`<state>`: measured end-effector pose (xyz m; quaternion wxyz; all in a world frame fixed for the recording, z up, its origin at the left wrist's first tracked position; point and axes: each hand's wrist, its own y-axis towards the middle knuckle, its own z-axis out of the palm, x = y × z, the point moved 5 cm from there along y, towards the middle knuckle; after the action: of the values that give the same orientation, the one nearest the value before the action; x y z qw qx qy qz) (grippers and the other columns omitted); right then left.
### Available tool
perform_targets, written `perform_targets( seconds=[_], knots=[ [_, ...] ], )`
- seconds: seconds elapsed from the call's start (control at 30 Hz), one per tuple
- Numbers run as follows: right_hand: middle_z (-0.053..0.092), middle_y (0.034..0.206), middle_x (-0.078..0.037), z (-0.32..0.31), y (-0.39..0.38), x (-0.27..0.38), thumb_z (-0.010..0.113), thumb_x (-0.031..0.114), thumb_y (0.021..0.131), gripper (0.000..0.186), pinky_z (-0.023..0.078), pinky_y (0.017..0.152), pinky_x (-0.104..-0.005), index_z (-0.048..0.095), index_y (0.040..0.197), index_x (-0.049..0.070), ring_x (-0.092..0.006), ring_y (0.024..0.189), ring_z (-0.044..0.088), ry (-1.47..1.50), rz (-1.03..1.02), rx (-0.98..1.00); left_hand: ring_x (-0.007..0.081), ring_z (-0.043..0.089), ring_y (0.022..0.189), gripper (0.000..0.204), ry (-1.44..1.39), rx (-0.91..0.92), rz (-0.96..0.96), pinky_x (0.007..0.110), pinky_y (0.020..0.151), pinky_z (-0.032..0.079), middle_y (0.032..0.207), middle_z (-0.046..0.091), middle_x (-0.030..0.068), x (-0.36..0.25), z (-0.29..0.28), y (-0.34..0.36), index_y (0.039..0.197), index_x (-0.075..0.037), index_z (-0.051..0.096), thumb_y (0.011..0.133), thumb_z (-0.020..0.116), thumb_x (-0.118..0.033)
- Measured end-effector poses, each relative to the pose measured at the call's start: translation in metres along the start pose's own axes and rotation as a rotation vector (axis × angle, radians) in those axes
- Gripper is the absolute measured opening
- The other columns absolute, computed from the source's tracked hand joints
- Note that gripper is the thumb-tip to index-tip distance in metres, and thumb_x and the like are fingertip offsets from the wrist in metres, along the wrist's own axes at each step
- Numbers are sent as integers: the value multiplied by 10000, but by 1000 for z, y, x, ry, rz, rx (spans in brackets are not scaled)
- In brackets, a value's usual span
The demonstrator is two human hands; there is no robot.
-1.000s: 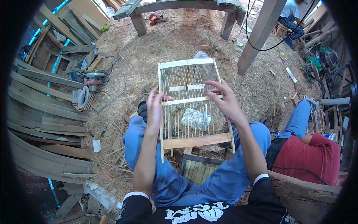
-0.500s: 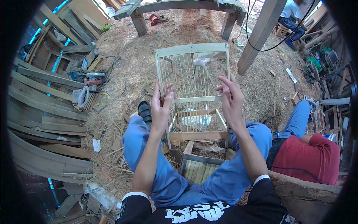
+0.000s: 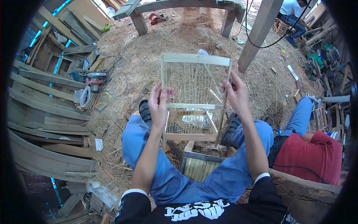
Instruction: The person constructs a wooden bird cage frame by hand, using a knife to shave and fit thin wooden slats into the cage structure, turning the frame over to work on different sides, and picking up more slats from a pile on the ground.
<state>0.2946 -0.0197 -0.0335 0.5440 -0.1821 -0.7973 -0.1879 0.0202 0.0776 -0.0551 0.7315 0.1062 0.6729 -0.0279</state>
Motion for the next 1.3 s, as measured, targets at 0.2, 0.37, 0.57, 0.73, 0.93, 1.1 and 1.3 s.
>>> perform_targets(
  seconds=[0.2, 0.37, 0.57, 0.73, 0.93, 1.1, 1.3],
  knots=[
    [675, 1094, -122, -14, -2, 12, 662, 240, 989, 444, 522, 814, -347, 565, 1364, 22, -154, 994, 618, 8, -242, 5, 254, 528, 1313, 669, -363, 131, -69, 404, 1131, 397, 1382, 554, 228, -9, 7, 11, 1467, 49, 374, 1086, 342, -499],
    [705, 1039, -107, 1, -1, -29, 500, 408, 1068, 468, 520, 879, -338, 629, 1161, -33, -170, 982, 669, 88, 107, 253, 200, 543, 1158, 663, -222, -49, -464, 340, 990, 405, 1140, 619, 117, 46, -3, 11, 1326, 10, 519, 1040, 449, -583],
    [738, 767, -142, 31, -11, -88, 531, 375, 1041, 506, 539, 672, -332, 711, 889, -74, -176, 700, 701, 167, 324, 184, 98, 453, 833, 280, 87, -61, -424, 286, 777, 378, 885, 526, -9, 90, -14, 15, 1014, -66, 575, 1036, 571, -345],
    [721, 757, -163, 51, -10, -106, 532, 347, 1036, 475, 510, 665, -351, 688, 898, -81, -188, 697, 686, 62, 204, 146, 87, 450, 863, 265, 88, -74, -411, 284, 810, 375, 911, 537, -12, 96, -19, 24, 1033, -57, 578, 1064, 518, -313],
    [639, 777, -250, 83, 9, -126, 521, 288, 1026, 361, 454, 683, -500, 634, 887, -26, -433, 767, 640, -184, 157, 75, 208, 512, 1206, 538, 219, -52, -459, 350, 1067, 366, 1297, 558, 117, 118, -14, 32, 1473, -39, 424, 1074, 464, -397],
    [665, 1110, -275, 129, 4, -182, 543, 208, 1001, 482, 515, 880, -432, 452, 1446, 50, -408, 993, 673, -193, 209, 133, 293, 431, 1384, 875, 348, 48, -474, 406, 1147, 326, 1514, 424, 220, 173, -25, 35, 1598, 14, 102, 1012, 571, -434],
    [562, 1371, -273, 150, 12, -151, 589, 223, 979, 621, 456, 1063, -454, 359, 1516, 13, -416, 1260, 566, -165, 27, 294, 290, 486, 1339, 792, 287, 31, -511, 381, 1104, 384, 1464, 480, 232, 168, -37, 38, 1579, 36, 167, 991, 613, -252]
  ],
)
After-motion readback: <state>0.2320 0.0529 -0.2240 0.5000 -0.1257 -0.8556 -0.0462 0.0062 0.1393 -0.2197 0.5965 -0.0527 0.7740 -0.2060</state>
